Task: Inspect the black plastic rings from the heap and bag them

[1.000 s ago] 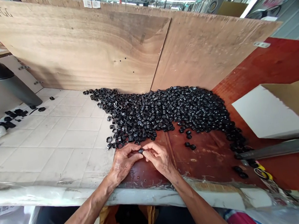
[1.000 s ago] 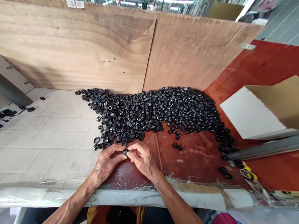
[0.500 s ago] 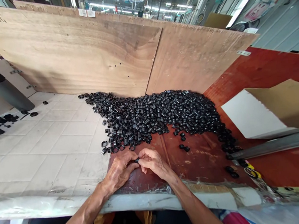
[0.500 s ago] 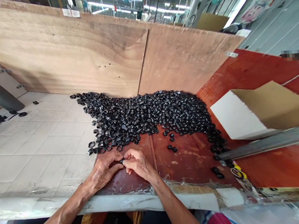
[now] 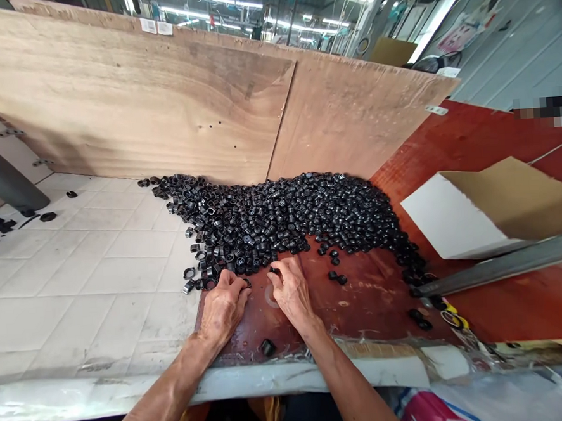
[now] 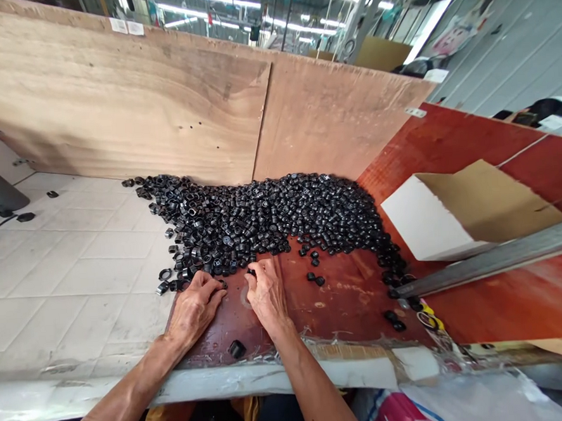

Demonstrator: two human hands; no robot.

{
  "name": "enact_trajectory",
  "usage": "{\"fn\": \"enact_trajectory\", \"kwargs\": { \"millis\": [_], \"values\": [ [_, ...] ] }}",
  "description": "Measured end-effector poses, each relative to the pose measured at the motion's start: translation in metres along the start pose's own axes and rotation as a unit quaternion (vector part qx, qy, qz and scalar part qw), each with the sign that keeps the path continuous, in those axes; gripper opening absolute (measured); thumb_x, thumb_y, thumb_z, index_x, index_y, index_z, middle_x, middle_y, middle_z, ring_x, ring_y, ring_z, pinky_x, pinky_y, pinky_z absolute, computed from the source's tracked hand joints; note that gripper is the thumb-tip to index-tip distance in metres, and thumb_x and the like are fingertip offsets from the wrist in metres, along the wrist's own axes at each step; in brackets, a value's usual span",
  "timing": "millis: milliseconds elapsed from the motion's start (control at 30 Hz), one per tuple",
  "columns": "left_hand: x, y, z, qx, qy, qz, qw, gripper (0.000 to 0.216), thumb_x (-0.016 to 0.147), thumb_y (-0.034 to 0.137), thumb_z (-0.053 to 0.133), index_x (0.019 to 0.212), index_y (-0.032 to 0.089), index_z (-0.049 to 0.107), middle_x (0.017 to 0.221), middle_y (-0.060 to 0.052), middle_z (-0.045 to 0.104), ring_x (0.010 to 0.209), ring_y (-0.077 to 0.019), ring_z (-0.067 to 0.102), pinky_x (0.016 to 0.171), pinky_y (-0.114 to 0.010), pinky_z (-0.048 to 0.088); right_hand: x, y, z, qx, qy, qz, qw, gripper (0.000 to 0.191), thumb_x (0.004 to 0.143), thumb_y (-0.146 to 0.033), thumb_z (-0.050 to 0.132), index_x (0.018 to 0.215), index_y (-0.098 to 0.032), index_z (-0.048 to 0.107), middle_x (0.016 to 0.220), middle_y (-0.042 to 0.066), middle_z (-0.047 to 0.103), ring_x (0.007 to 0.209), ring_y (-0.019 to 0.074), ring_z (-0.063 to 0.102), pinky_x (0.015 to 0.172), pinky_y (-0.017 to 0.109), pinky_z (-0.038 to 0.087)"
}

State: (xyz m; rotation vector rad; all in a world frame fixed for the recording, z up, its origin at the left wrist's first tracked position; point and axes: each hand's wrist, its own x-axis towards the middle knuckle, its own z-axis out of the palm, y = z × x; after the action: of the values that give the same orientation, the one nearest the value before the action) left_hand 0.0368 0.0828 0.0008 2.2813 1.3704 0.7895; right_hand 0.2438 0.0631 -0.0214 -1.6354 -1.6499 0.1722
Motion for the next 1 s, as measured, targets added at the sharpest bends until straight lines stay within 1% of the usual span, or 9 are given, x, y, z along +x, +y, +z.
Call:
{"fn": "enact_trajectory", "kwargs": {
  "millis": [133,233,300,400,500,567,700,833,1000],
  "values": [
    [-0.004,0.000,-0.003,-0.017,0.009,0.034,0.999,0.010,0.096,0.020,0.061,0.092,0.024,0.069,0.101,-0.004,0.072,0.082,-0.0198,0.069,0.070,-0.029,0.053,-0.001,-0.005,-0.001,0.037,-0.008,0.003,0.999,0.013,0.093,-0.017,0.062,0.103,-0.022,0.069,0.102,0.010,0.069,0.091,0.0249,0.066,0.085,0.038,0.055],
    [-0.007,-0.001,-0.002,-0.046,0.041,0.032,0.998,0.013,0.089,0.019,0.067,0.101,0.025,0.065,0.088,-0.003,0.072,0.082,-0.0230,0.070,0.076,-0.033,0.055,0.000,-0.017,-0.006,0.147,-0.040,0.051,0.987,0.005,0.092,-0.024,0.067,0.096,-0.022,0.067,0.106,0.009,0.075,0.076,0.0195,0.067,0.073,0.032,0.056],
    [-0.009,-0.002,-0.001,-0.066,0.049,0.020,0.996,0.021,0.087,0.017,0.067,0.105,0.025,0.062,0.084,-0.001,0.071,0.078,-0.0224,0.071,0.076,-0.033,0.055,0.001,-0.027,-0.012,0.212,-0.074,0.086,0.971,0.011,0.090,-0.029,0.069,0.098,-0.022,0.069,0.103,0.007,0.077,0.073,0.0184,0.068,0.068,0.030,0.056],
    [-0.010,-0.001,-0.002,-0.092,0.040,0.015,0.995,0.027,0.083,0.012,0.065,0.106,0.025,0.060,0.085,0.000,0.071,0.077,-0.0208,0.071,0.075,-0.032,0.055,0.003,-0.038,-0.021,0.289,-0.129,0.123,0.940,0.018,0.085,-0.032,0.072,0.100,-0.022,0.073,0.092,0.004,0.078,0.074,0.0192,0.072,0.070,0.031,0.057],
    [-0.010,0.003,-0.006,-0.101,0.024,0.019,0.994,0.034,0.079,0.008,0.064,0.108,0.025,0.062,0.095,-0.002,0.075,0.081,-0.0212,0.072,0.077,-0.032,0.056,0.003,-0.043,-0.025,0.391,-0.187,0.170,0.885,0.028,0.086,-0.038,0.072,0.109,-0.022,0.073,0.089,0.004,0.080,0.082,0.0226,0.078,0.079,0.035,0.061],
    [-0.010,0.005,-0.008,-0.101,0.016,0.018,0.995,0.035,0.079,0.008,0.065,0.109,0.025,0.063,0.102,-0.003,0.077,0.086,-0.0225,0.072,0.080,-0.034,0.057,0.002,-0.042,-0.025,0.431,-0.200,0.197,0.857,0.034,0.087,-0.040,0.073,0.115,-0.021,0.072,0.087,0.005,0.082,0.084,0.0239,0.080,0.083,0.037,0.062],
    [-0.011,0.006,-0.010,-0.126,0.008,-0.012,0.992,0.034,0.081,0.010,0.066,0.112,0.025,0.062,0.106,-0.002,0.079,0.087,-0.0210,0.075,0.081,-0.033,0.058,-0.001,-0.036,-0.021,0.470,-0.194,0.222,0.832,0.033,0.085,-0.040,0.076,0.112,-0.021,0.072,0.082,0.005,0.082,0.078,0.0228,0.080,0.082,0.037,0.062],
    [-0.012,0.003,-0.008,-0.137,0.018,-0.041,0.990,0.032,0.081,0.010,0.065,0.109,0.024,0.062,0.096,0.000,0.077,0.080,-0.0190,0.074,0.077,-0.031,0.058,-0.001,-0.037,-0.019,0.481,-0.197,0.223,0.825,0.034,0.084,-0.040,0.079,0.110,-0.020,0.071,0.081,0.005,0.081,0.078,0.0222,0.079,0.082,0.037,0.061],
    [-0.012,-0.005,-0.003,-0.128,0.032,-0.031,0.991,0.029,0.078,0.008,0.063,0.104,0.022,0.065,0.091,-0.001,0.075,0.081,-0.0200,0.072,0.079,-0.033,0.059,-0.003,-0.044,-0.024,0.429,-0.203,0.216,0.853,0.031,0.079,-0.038,0.081,0.104,-0.021,0.072,0.076,0.001,0.077,0.074,0.0207,0.076,0.077,0.033,0.059]
  ]
}}
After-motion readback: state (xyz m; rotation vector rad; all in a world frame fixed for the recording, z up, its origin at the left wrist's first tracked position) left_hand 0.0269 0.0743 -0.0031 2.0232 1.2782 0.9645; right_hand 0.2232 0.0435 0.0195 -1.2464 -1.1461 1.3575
